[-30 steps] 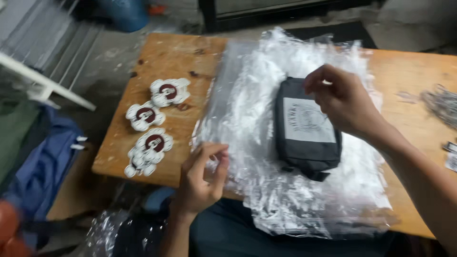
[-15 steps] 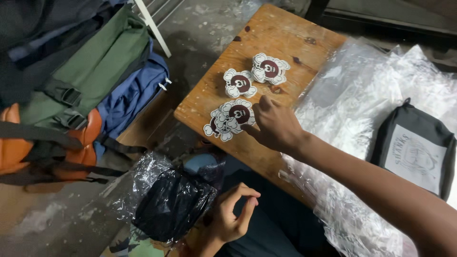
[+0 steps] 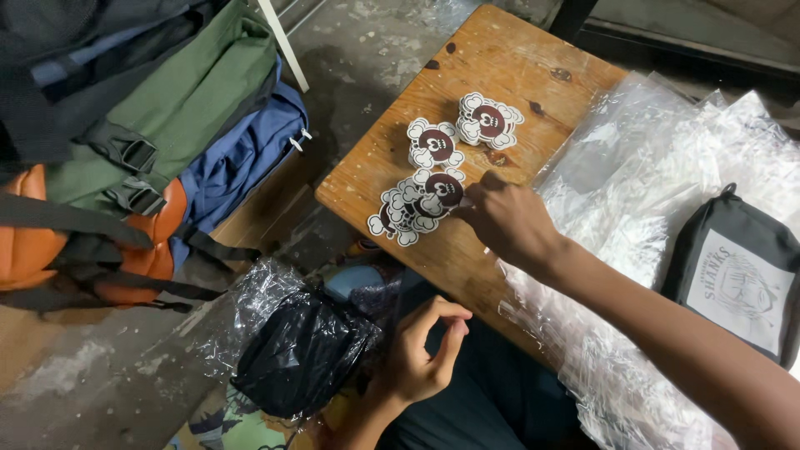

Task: The person places a black drawstring pouch into a clear plastic bag, then applies a sticker to the pouch's exterior. They seal the bag and place it aside. The person repeats this process with a second pouch, applying a different sticker before sealing it in a bag.

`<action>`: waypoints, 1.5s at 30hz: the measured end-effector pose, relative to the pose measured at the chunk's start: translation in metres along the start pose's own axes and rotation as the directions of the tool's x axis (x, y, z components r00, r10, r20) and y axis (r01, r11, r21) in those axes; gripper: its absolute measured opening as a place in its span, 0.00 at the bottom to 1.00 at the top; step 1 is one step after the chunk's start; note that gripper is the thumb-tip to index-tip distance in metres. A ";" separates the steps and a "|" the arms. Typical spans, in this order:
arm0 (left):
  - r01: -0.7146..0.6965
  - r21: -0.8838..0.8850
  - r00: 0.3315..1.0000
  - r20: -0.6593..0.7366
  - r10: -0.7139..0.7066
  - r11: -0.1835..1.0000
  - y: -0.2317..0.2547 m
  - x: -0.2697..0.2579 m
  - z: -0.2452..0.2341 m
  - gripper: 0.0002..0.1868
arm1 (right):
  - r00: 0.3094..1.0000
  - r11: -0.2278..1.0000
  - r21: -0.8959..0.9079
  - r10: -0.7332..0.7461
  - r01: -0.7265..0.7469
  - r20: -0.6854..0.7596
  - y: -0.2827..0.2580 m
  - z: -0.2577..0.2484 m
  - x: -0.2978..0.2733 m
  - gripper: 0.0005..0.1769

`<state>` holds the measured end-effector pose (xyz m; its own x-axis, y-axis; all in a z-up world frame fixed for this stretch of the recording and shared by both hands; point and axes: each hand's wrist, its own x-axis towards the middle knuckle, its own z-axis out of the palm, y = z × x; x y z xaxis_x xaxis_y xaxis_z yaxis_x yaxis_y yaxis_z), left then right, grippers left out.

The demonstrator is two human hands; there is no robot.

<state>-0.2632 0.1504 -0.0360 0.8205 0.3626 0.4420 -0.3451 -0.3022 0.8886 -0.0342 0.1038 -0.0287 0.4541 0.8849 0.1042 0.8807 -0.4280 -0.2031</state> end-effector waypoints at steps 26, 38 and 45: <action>-0.081 -0.391 0.822 0.494 0.284 0.917 0.028 0.165 0.274 0.32 | 0.764 0.759 0.638 0.486 -0.129 -0.424 0.141 -0.163 -0.290 0.13; 0.096 -0.351 0.638 0.740 0.213 0.931 0.030 0.161 0.285 0.17 | 0.751 0.714 0.697 0.425 0.064 -0.505 0.154 -0.129 -0.294 0.12; 0.086 -0.171 0.651 0.755 0.075 0.981 0.013 0.157 0.281 0.12 | 0.602 0.688 0.720 0.536 0.095 -0.592 0.141 -0.111 -0.294 0.21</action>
<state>-0.0107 -0.0438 0.0101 0.8527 -0.4522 0.2617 -0.3464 -0.1145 0.9311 -0.0288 -0.2372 0.0205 0.8255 0.1945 0.5299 0.5515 -0.0782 -0.8305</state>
